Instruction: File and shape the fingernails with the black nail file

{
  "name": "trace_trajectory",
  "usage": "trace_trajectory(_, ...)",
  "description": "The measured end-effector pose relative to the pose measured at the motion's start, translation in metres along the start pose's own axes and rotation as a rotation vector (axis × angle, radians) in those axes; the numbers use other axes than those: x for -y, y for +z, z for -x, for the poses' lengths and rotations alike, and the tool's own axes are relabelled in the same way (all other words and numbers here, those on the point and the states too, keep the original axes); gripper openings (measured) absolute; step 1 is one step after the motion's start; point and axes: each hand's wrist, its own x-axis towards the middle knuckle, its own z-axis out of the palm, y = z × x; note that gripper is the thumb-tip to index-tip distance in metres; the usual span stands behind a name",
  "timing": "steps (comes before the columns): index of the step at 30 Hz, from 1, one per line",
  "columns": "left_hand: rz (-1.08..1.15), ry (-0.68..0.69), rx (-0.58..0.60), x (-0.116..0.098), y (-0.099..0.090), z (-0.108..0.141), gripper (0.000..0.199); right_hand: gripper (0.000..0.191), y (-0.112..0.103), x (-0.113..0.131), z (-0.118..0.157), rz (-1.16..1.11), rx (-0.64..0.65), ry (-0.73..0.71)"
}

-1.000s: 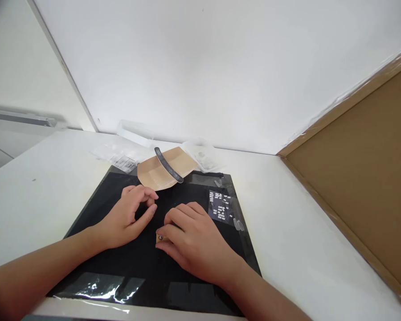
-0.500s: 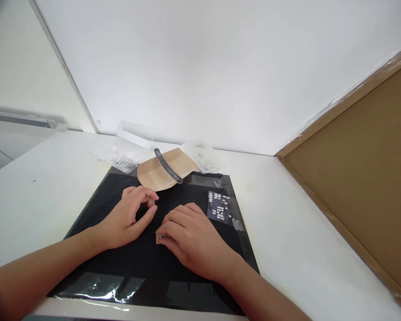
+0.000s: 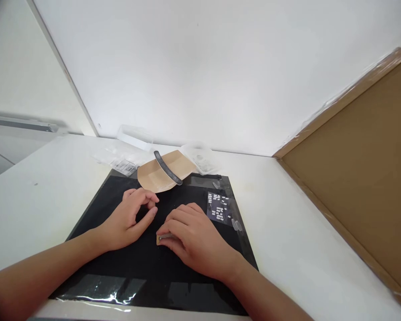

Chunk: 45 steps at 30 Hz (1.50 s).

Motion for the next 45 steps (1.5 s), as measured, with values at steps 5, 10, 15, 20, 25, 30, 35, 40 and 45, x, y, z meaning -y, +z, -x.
trace_trajectory(5, 0.124, 0.074, 0.038, -0.008, -0.005, 0.000, 0.004, 0.010, -0.003, -0.002, 0.003, -0.055, -0.093, 0.034)
trace_trajectory(10, 0.324, 0.080, 0.078, -0.013, -0.006, 0.000, 0.009, 0.017, -0.002, -0.008, 0.005, -0.090, -0.258, 0.122)
trace_trajectory(15, 0.429, 0.037, 0.090, -0.011, -0.001, 0.000, 0.009, 0.033, 0.004, -0.010, 0.004, -0.258, -0.359, 0.240)
trace_trajectory(20, 0.523, -0.050, 0.133, -0.013, 0.001, 0.001, 0.013, 0.042, 0.007, -0.008, 0.004, -0.329, -0.352, 0.216)
trace_trajectory(25, 0.644, -0.109, 0.148, -0.016, 0.005, 0.002, 0.019, 0.046, 0.009, -0.009, 0.004, -0.356, -0.356, 0.188)
trace_trajectory(30, 0.776, -0.174, 0.154, -0.018, 0.008, 0.001, 0.023, 0.048, 0.005, -0.010, 0.003, -0.444, -0.359, 0.171)
trace_trajectory(35, 0.907, -0.202, 0.132, -0.020, 0.007, -0.001, 0.016, 0.030, -0.004, -0.008, 0.002, -0.410, -0.344, 0.088)
trace_trajectory(40, 0.868, -0.272, 0.095, -0.021, 0.005, 0.000, 0.018, 0.020, -0.005, -0.008, 0.000, -0.411, -0.346, 0.075)
trace_trajectory(45, 0.951, -0.285, 0.138, -0.022, 0.005, 0.001, 0.019, 0.020, -0.003, -0.008, -0.001, -0.364, -0.338, 0.066)
